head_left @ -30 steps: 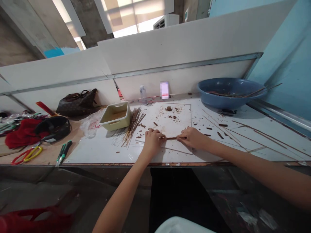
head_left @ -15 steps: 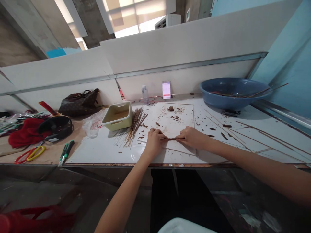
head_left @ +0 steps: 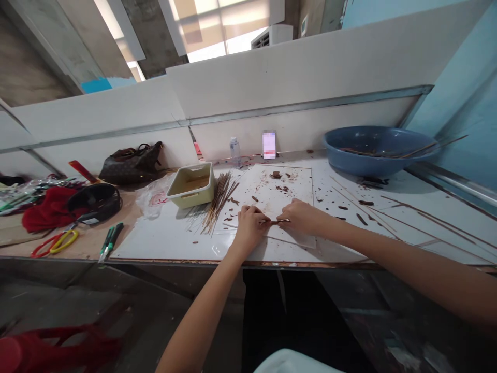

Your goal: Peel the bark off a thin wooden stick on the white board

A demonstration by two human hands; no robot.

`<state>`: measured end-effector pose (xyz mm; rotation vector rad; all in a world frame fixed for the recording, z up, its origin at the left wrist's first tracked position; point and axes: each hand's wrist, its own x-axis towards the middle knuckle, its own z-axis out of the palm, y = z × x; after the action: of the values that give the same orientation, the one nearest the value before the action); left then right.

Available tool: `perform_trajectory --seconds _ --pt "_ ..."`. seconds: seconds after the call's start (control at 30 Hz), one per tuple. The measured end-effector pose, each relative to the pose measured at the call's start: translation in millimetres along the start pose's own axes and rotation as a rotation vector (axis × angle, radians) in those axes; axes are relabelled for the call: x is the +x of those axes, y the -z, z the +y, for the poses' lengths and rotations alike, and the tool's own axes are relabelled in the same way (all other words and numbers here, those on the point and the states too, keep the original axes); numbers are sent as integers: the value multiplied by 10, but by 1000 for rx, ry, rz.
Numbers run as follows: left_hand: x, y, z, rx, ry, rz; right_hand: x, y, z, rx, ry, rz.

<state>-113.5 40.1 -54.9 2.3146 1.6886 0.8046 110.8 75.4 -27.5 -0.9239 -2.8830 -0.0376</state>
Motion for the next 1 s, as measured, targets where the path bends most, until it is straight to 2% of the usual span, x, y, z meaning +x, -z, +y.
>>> perform_trajectory --seconds 0.1,0.23,0.4,0.5,0.6,0.73,0.83,1.0 --pt "-34 14 5 12 -9 11 63 -52 -34 12 2 -8" --pt "-101 125 -33 57 10 52 39 -129 -50 -43 -4 -14" --pt "-201 243 -120 114 50 81 44 7 -42 -19 -8 -82" --pt "-226 233 -149 116 37 69 109 71 -67 69 -8 -68" --pt "-219 208 -165 108 29 61 170 15 -99 110 -9 -19" --pt "-206 195 -172 88 40 65 179 -80 -115 -18 35 -28" --pt "-212 193 -167 92 26 76 170 -31 -125 -97 59 -53" --pt "-227 172 -176 116 7 91 246 82 -198 -32 64 -67"
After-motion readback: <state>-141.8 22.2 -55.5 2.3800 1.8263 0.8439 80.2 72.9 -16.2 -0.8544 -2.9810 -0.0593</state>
